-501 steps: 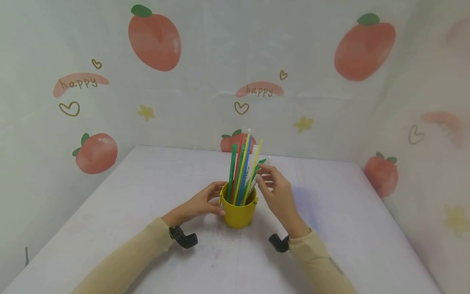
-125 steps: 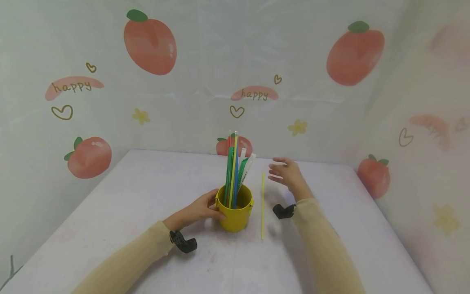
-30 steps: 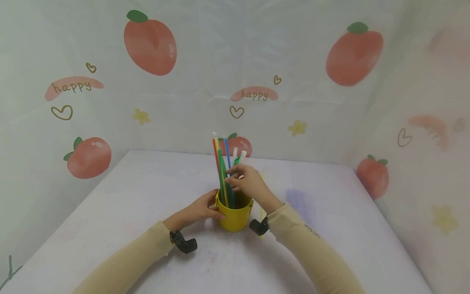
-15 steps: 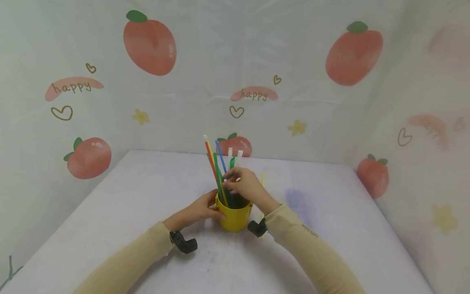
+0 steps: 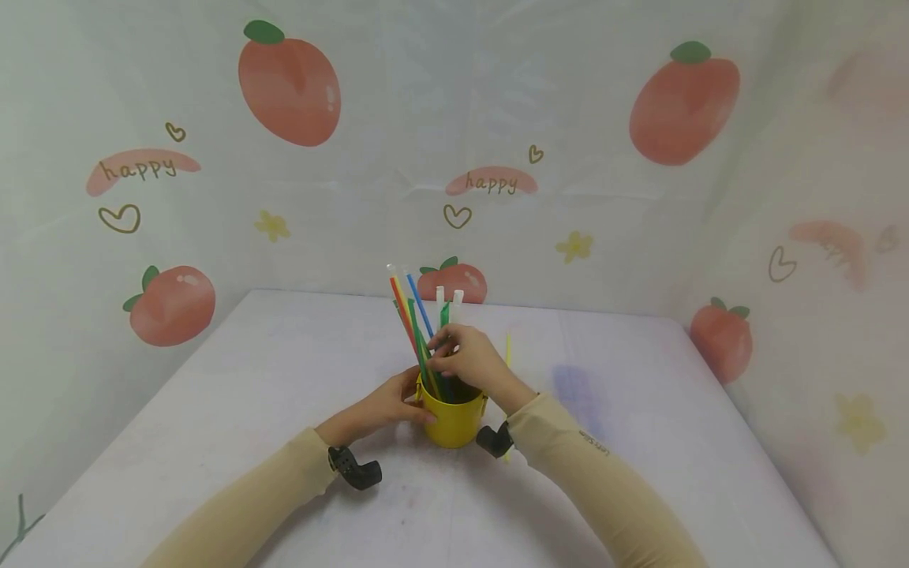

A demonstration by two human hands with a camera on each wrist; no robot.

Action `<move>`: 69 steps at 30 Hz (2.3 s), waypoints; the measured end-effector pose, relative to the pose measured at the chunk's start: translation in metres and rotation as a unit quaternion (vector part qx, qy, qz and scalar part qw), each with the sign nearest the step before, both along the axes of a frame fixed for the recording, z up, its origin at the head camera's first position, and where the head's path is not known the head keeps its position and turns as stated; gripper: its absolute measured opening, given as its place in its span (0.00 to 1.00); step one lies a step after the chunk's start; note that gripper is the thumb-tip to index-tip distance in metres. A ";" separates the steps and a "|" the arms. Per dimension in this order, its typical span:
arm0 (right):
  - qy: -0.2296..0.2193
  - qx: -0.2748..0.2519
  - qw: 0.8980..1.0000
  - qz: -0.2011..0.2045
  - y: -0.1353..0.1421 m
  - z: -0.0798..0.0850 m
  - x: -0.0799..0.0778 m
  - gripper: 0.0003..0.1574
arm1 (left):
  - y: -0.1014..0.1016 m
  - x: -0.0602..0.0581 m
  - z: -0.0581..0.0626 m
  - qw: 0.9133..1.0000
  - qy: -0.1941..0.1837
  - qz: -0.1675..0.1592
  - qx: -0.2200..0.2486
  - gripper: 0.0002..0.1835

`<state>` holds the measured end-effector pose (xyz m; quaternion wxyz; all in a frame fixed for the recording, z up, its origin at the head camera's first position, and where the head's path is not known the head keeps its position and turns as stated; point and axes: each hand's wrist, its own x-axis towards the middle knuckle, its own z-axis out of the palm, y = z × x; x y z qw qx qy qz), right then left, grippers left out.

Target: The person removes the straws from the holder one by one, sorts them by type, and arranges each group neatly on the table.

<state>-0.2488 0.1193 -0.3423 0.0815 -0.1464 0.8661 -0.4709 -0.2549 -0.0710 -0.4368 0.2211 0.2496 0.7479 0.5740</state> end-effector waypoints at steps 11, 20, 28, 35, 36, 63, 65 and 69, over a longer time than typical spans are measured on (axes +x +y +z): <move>0.003 0.015 1.000 -0.009 -0.005 0.002 0.001 0.14 | 0.000 0.001 0.002 1.000 0.001 -0.004 0.002 0.46; 0.005 0.011 1.000 -0.005 -0.006 -0.001 0.001 0.13 | 0.000 0.001 0.000 1.000 0.002 -0.004 0.001 0.46; -0.004 -0.011 1.000 -0.009 -0.003 0.000 0.003 0.13 | 0.000 0.001 0.001 1.000 0.002 -0.002 0.000 0.45; 0.005 -0.005 1.000 -0.016 0.005 0.006 0.005 0.14 | 0.000 0.001 0.001 1.000 -0.001 -0.004 0.010 0.45; 0.009 -0.004 1.000 -0.017 0.006 0.007 0.005 0.14 | 0.000 0.001 0.001 1.000 -0.002 -0.005 0.011 0.45; 0.064 -0.211 0.974 -0.046 0.055 0.049 0.010 0.17 | 0.001 0.000 0.001 1.000 0.003 0.002 0.002 0.44; 0.068 -0.240 0.967 -0.049 0.060 0.052 0.011 0.14 | 0.001 0.000 0.001 1.000 0.004 0.003 0.001 0.44; 0.076 -0.300 0.949 -0.054 0.070 0.057 0.014 0.15 | 0.001 0.000 0.001 1.000 0.003 0.005 -0.002 0.44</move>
